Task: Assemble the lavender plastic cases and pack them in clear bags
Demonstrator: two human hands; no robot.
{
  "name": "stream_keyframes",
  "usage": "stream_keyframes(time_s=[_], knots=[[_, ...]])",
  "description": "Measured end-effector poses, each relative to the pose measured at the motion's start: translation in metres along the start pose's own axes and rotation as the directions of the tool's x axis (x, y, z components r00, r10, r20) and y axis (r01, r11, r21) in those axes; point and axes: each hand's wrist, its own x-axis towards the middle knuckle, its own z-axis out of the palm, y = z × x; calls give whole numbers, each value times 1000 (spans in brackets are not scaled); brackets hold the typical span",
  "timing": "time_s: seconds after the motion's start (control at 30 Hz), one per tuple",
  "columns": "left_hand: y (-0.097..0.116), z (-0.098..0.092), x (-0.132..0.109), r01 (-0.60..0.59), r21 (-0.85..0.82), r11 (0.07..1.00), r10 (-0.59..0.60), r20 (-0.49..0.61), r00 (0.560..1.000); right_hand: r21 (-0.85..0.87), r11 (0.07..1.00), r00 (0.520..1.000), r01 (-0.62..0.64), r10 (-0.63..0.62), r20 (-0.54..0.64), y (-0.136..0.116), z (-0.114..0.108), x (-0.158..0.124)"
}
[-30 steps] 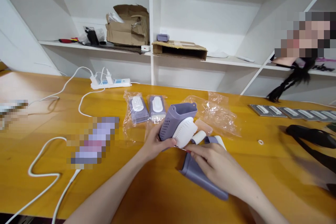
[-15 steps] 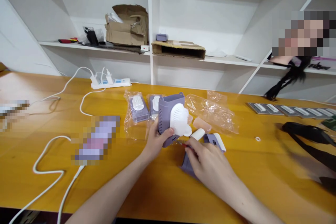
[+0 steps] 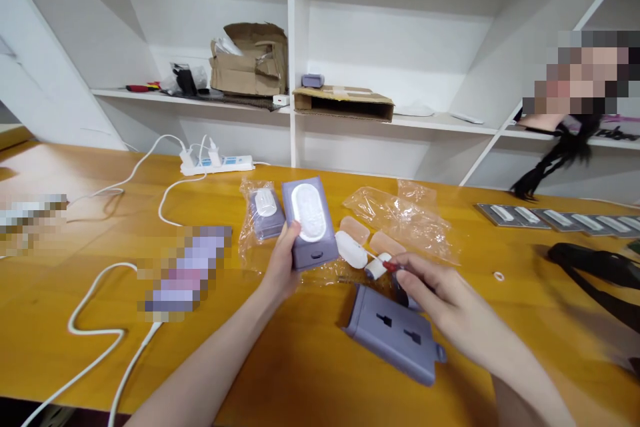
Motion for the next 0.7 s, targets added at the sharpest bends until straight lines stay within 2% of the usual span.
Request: stream_keyframes(time_s=[0.07, 0.17, 0.27, 0.37, 0.43, 0.6, 0.7], knots=[[5, 3, -1, 50, -58, 997, -51, -22, 998, 128, 991, 993, 31, -16, -113, 6, 11, 8], [6, 11, -9, 158, -106, 982, -156, 20, 987, 293, 954, 948, 66, 32, -317, 7, 37, 18], [1, 18, -21, 238, -94, 967, -235, 38, 971, 389, 920, 921, 44, 113, -373, -2, 59, 22], [-5, 23, -31, 244, -64, 968, -242, 36, 970, 343, 939, 911, 3, 138, -388, -11, 69, 21], [-7, 25, -35, 200, -39, 979, -197, 56, 979, 298, 954, 892, 21, 117, -438, -13, 71, 20], [-8, 28, -50, 102, -88, 991, -81, 222, 972, 156, 986, 788, 52, 56, -613, -6, 74, 21], [-14, 28, -59, 129, -144, 981, -88, 263, 961, 37, 998, 772, 53, -17, -635, -3, 82, 20]])
